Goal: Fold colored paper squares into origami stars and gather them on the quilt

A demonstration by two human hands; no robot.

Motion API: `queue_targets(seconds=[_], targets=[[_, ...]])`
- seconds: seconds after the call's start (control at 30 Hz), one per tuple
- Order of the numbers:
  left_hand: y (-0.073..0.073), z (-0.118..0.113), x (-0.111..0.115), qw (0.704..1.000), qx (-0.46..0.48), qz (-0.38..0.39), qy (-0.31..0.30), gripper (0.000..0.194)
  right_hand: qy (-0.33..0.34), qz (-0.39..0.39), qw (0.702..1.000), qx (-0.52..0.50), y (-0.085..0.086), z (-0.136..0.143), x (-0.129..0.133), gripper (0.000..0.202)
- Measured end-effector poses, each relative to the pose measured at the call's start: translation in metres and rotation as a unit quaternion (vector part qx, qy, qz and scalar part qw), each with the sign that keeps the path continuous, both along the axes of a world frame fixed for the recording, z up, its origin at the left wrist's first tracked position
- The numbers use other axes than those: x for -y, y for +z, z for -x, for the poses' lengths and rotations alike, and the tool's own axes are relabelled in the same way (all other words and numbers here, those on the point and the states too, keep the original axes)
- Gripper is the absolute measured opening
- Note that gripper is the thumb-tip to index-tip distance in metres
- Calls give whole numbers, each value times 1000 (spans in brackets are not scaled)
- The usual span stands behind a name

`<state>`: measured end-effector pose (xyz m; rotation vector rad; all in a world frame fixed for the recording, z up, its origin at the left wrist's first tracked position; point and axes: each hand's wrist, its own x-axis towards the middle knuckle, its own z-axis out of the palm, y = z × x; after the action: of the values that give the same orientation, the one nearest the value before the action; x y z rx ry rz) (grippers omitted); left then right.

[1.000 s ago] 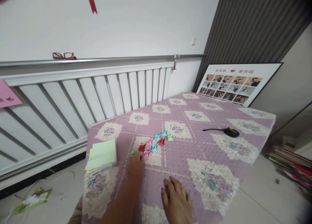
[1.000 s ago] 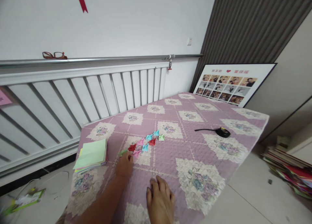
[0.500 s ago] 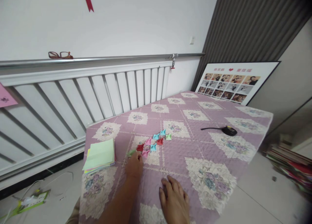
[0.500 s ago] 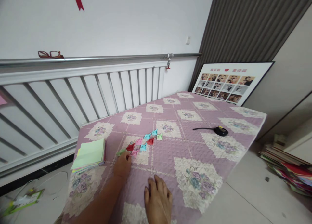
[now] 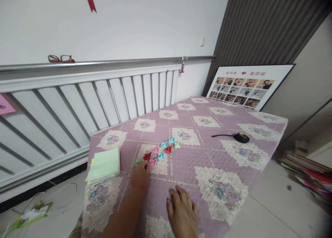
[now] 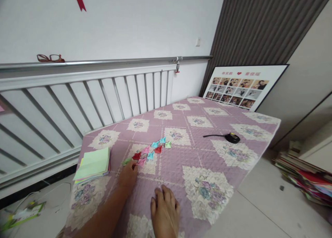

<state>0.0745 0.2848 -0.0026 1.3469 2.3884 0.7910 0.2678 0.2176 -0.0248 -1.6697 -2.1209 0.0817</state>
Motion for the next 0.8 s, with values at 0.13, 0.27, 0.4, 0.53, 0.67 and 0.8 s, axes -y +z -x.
queue_targets(seconds=[0.13, 0.27, 0.4, 0.53, 0.67, 0.8], targets=[[1, -1, 1, 1000, -4, -2, -6, 20, 2, 3, 1000, -2, 1, 0, 0, 27], [2, -1, 1, 1000, -7, 3, -6, 22, 2, 11, 1000, 0, 3, 0, 1, 27], [1, -1, 1, 1000, -10, 11, -2, 21, 0, 9, 1000, 1, 3, 0, 2, 28], [-1, -1, 1, 1000, -16, 14, 7, 18, 1, 1, 1000, -2, 2, 0, 3, 27], [-3, -1, 2, 999, -24, 22, 16, 16, 3, -5, 1000, -3, 4, 0, 3, 26], [-4, 1, 2, 999, -24, 22, -4, 13, -1, -4, 1000, 6, 5, 0, 2, 25]])
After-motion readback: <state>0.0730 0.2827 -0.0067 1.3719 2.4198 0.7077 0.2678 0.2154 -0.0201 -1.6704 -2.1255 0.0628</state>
